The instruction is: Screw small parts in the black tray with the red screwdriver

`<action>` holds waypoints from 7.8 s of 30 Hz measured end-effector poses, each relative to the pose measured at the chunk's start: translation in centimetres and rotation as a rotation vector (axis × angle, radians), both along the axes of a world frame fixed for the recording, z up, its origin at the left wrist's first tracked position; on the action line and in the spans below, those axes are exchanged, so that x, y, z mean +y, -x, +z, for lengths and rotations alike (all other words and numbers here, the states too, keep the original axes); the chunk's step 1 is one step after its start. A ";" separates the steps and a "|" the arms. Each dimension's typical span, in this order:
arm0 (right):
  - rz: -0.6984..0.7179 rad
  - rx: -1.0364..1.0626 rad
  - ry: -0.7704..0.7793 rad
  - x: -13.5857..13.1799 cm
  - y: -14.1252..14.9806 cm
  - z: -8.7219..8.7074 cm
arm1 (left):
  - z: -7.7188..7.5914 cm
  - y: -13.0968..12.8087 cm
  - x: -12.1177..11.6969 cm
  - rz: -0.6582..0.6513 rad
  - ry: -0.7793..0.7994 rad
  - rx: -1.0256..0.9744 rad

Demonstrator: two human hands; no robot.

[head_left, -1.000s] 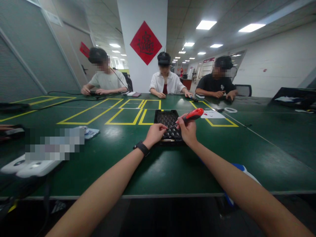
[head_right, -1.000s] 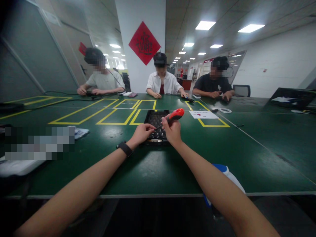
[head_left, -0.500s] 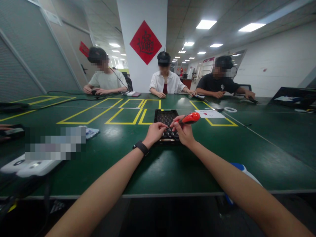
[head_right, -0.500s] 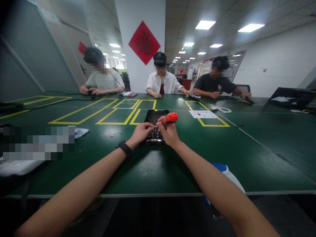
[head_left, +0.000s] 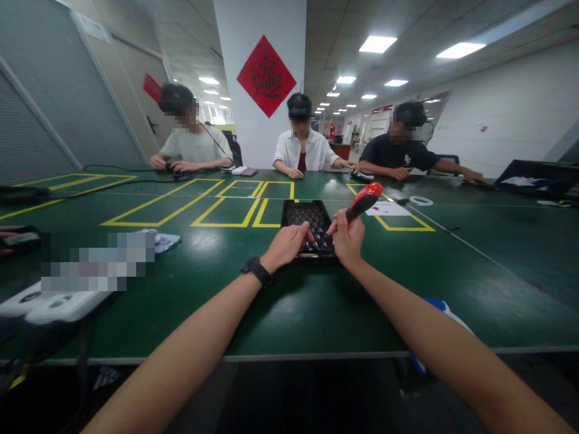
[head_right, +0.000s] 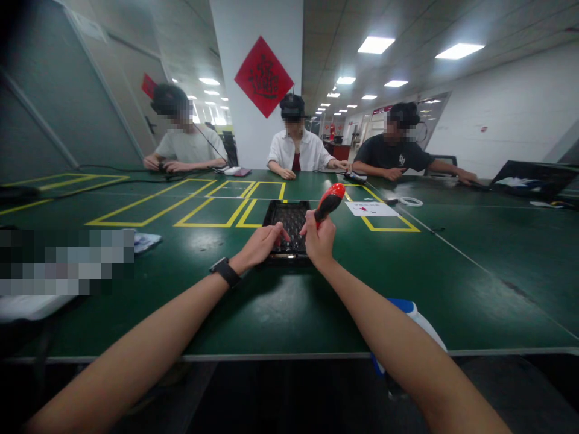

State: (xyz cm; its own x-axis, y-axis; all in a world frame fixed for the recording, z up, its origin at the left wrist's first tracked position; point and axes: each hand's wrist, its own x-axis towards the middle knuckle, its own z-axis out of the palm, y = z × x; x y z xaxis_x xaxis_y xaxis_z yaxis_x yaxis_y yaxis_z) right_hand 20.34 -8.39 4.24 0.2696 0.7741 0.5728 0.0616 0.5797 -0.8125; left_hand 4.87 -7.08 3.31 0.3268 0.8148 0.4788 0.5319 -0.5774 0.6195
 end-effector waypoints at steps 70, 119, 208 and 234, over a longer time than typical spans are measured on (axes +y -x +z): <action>0.185 -0.002 -0.045 0.7 0.7 0.0 | -0.9 -1.3 -0.2 -0.092 -0.106 0.065; 0.305 -0.018 -0.031 0.7 0.7 -0.4 | -1.1 -1.7 -0.3 0.014 -0.209 0.201; 0.329 -0.001 -0.029 0.8 0.6 -0.6 | -1.2 -1.6 0.0 -0.051 -0.138 0.105; 0.349 -0.028 -0.003 1.2 0.3 -0.7 | -1.0 -1.6 -0.1 -0.107 -0.088 0.129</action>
State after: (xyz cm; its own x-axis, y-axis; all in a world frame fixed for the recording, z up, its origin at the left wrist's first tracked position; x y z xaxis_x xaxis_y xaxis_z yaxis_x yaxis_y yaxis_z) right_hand 20.05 -7.19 3.54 -0.0267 0.8152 0.5785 -0.1188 0.5720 -0.8116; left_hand 6.45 -7.15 2.26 0.4726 0.7290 0.4952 0.5365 -0.6838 0.4946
